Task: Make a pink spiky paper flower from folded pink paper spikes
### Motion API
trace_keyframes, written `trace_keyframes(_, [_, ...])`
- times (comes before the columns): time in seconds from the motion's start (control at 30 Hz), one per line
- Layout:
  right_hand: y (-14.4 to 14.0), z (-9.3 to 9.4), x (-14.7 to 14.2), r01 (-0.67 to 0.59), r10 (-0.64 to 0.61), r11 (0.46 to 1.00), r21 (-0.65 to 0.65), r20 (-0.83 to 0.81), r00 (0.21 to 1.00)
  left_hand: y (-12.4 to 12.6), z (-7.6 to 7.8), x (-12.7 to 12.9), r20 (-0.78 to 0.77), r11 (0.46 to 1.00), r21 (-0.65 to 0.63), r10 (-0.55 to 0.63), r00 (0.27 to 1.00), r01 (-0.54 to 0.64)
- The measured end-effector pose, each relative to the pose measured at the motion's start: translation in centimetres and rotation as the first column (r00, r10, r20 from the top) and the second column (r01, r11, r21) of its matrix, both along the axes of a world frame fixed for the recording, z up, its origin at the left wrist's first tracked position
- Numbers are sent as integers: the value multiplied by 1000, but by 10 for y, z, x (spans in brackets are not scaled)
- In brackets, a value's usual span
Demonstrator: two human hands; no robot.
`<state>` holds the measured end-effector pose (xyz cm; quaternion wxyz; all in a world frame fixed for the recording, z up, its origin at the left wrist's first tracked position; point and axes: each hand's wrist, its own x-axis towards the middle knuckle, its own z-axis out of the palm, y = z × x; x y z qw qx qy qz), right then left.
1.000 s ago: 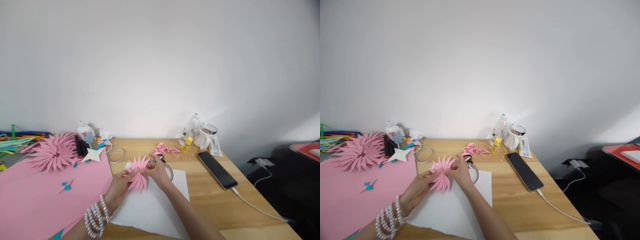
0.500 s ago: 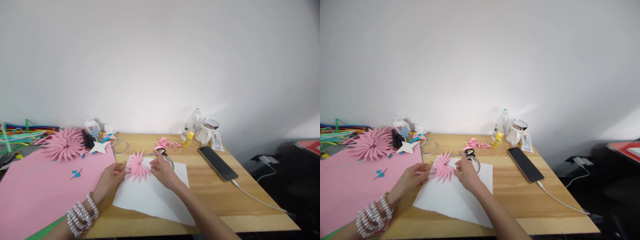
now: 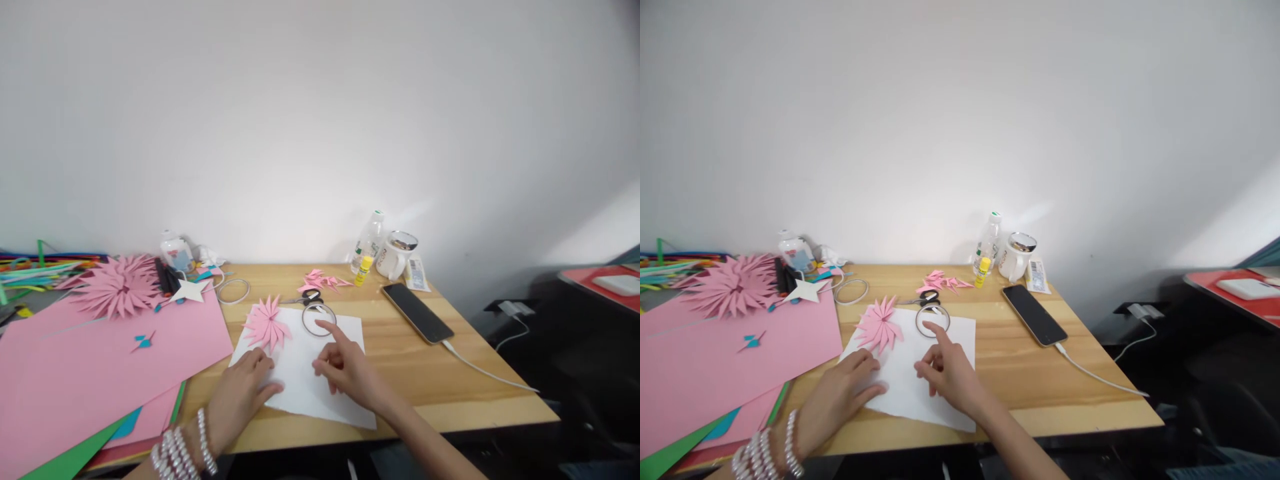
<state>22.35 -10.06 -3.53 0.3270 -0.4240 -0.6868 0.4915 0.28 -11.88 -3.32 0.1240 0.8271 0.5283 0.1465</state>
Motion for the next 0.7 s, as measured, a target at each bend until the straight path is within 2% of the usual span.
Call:
trace_keyframes(0.03, [0, 0, 1, 58, -58, 994, 88, -6, 998, 1, -2, 0, -8, 1000, 21, 4, 1000, -4])
trace_keyframes(0.1, [4, -3, 5, 163, -173, 946, 279, 10, 985, 1, -6, 1, -6, 998, 54, 13, 1000, -13])
trace_keyframes(0.17, [14, -7, 16, 268, -330, 857, 440, 70, 941, 2, -5, 2, 22, 998, 62, 15, 1000, -16])
trace_keyframes(0.2, [22, -9, 25, 322, -439, 796, 513, 123, 890, 2, -4, 2, 44, 998, 56, 16, 999, -19])
trace_keyframes(0.23, [30, -10, 37, 382, -560, 728, 569, 173, 810, 2, -2, 1, 70, 999, 42, 19, 997, -22])
trace_keyframes(0.3, [49, -12, 67, 493, -761, 598, 631, 256, 596, 3, 3, 0, 129, 999, -6, 41, 991, -40])
trace_keyframes(0.37, [67, -14, 102, 528, -843, 537, 658, 396, 364, 4, 7, -3, 193, 996, -59, 74, 978, -63])
trace_keyframes(0.43, [80, -17, 133, 554, -827, 533, 639, 533, 181, 7, 8, -6, 250, 993, -84, 101, 963, -83])
trace_keyframes(0.47, [85, -19, 146, 584, -797, 542, 604, 590, 130, 8, 9, -7, 272, 992, -91, 114, 956, -92])
trace_keyframes(0.57, [91, -26, 170, 645, -698, 611, 458, 697, 166, 14, 9, -10, 321, 988, -103, 139, 937, -111])
trace_keyframes(0.63, [92, -30, 176, 667, -683, 614, 422, 708, 180, 20, 11, -10, 354, 988, -99, 145, 924, -118])
trace_keyframes(0.7, [94, -34, 179, 686, -696, 592, 423, 697, 170, 27, 16, -9, 384, 988, -81, 155, 910, -134])
